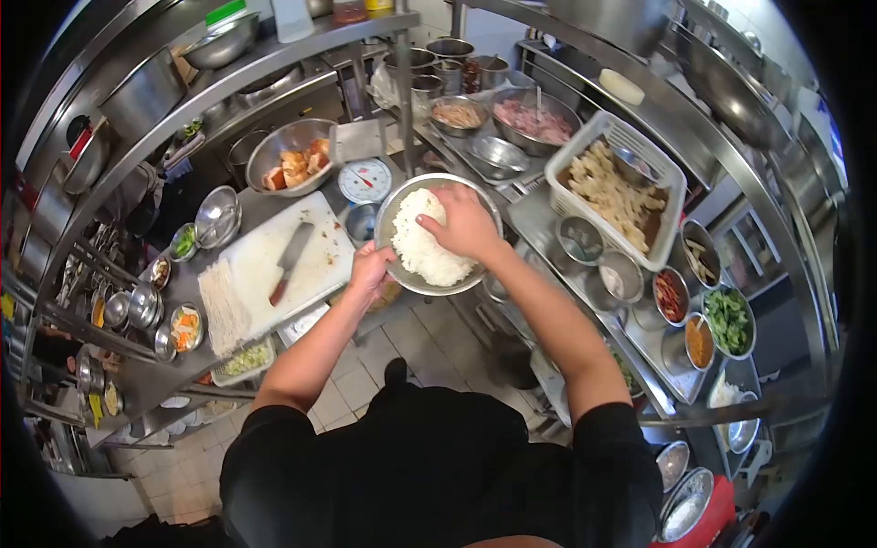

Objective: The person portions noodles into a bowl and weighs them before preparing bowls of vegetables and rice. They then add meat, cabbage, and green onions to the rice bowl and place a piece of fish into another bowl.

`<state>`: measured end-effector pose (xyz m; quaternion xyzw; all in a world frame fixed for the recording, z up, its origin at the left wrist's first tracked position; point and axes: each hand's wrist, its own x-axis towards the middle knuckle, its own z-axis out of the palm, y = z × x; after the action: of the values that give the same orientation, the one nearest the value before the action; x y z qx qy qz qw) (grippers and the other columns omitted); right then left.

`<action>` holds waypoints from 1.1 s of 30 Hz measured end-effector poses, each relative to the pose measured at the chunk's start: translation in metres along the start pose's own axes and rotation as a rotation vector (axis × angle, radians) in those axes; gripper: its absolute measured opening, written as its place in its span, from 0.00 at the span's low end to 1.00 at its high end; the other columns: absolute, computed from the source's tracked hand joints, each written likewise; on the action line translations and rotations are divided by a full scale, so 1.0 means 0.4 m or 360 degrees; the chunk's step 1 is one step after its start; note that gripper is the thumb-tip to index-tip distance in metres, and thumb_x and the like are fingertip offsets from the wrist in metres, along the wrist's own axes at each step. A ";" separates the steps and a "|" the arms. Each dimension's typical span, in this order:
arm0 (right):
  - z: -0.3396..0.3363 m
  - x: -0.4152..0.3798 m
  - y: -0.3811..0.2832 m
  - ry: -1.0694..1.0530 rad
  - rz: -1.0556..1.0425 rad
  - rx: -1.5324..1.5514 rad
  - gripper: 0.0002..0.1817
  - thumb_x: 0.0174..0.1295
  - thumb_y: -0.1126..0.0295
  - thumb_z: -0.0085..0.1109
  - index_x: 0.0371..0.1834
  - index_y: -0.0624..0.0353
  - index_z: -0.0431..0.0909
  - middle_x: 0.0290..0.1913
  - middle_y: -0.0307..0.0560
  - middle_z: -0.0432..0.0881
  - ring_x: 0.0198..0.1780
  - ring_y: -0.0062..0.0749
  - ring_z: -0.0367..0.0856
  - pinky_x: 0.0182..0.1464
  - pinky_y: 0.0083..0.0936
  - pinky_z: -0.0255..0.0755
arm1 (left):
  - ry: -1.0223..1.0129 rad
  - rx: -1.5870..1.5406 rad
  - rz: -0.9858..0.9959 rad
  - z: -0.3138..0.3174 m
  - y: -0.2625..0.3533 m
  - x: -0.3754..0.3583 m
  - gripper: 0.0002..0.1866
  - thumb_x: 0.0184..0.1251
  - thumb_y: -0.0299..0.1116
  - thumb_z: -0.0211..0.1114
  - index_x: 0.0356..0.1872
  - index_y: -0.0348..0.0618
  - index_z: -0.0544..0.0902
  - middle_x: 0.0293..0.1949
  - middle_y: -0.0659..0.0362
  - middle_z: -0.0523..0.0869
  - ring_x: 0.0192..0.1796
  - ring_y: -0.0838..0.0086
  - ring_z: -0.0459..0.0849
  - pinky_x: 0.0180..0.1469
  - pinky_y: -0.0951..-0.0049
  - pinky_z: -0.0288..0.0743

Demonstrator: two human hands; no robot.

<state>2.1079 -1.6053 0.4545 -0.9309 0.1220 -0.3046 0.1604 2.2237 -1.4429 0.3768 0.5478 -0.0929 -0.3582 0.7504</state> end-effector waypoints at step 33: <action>0.512 0.909 0.150 -0.0235 0.1677 0.2461 0.05 0.62 0.67 0.55 0.37 0.54 0.73 0.27 0.40 0.74 0.24 0.24 0.71 0.15 0.17 0.58 | 0.0274 0.0049 -0.0114 -0.322 0.394 0.782 0.14 0.60 0.29 0.59 0.46 0.36 0.72 0.40 0.46 0.83 0.34 0.58 0.88 0.31 0.63 0.87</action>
<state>2.5097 -1.7326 0.4677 -0.4078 0.2811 -0.1295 0.8590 2.5880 -1.5228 0.3883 0.5909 -0.0137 -0.3349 0.7338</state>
